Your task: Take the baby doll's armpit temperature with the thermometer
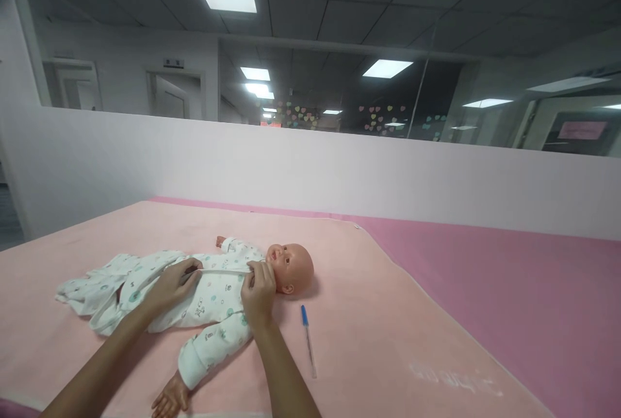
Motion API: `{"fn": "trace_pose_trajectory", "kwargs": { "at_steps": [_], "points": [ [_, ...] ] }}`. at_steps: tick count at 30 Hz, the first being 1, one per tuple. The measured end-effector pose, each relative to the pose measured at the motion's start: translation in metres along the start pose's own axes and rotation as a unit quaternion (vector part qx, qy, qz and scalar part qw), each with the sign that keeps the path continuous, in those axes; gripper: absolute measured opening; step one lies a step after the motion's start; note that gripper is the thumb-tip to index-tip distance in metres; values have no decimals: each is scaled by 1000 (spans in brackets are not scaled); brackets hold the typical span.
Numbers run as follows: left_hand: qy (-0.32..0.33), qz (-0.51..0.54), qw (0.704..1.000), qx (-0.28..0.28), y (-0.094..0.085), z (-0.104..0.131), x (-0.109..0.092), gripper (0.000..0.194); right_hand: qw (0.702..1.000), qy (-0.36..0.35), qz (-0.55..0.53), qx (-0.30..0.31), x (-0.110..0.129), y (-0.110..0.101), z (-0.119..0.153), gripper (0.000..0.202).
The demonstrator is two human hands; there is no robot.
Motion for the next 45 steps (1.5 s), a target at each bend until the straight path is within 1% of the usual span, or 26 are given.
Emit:
{"fn": "trace_pose_trajectory", "kwargs": {
  "at_steps": [6,9,12,17,21,28,33,39,45],
  "points": [
    [34,-28,999,-23,4,6,6,22,1000,8,-6,-1,0,-1,0,25],
    [50,-46,997,-39,5,11,3,20,1000,7,-9,-6,0,-3,0,25],
    [51,-62,995,-57,5,15,-2,19,1000,5,-7,-11,0,-4,0,24],
    [55,-91,989,-102,10,20,-1,19,1000,1,-10,-19,-1,-4,0,23],
    [69,-100,983,-139,14,24,2,22,1000,-11,-6,-18,-1,-4,-2,21],
    [93,-59,985,-129,16,23,4,29,999,-39,2,-34,-3,-1,-3,18],
    [98,-61,985,-128,18,23,8,28,998,-45,13,-29,-6,1,-2,19],
    [86,-68,984,-140,17,23,7,25,998,-56,22,-6,-4,0,-2,21],
    [70,-74,985,-139,15,24,5,23,999,-40,17,-1,-5,-1,0,20]
  ]
}}
Point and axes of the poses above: each hand's wrist, its own z-axis away from the middle knuckle, its own y-axis out of the palm, x = y × z, the point moved 3 cm from there along -z, towards the middle knuckle, and after that the axes turned 14 degrees about z, right-handed, at the moved point
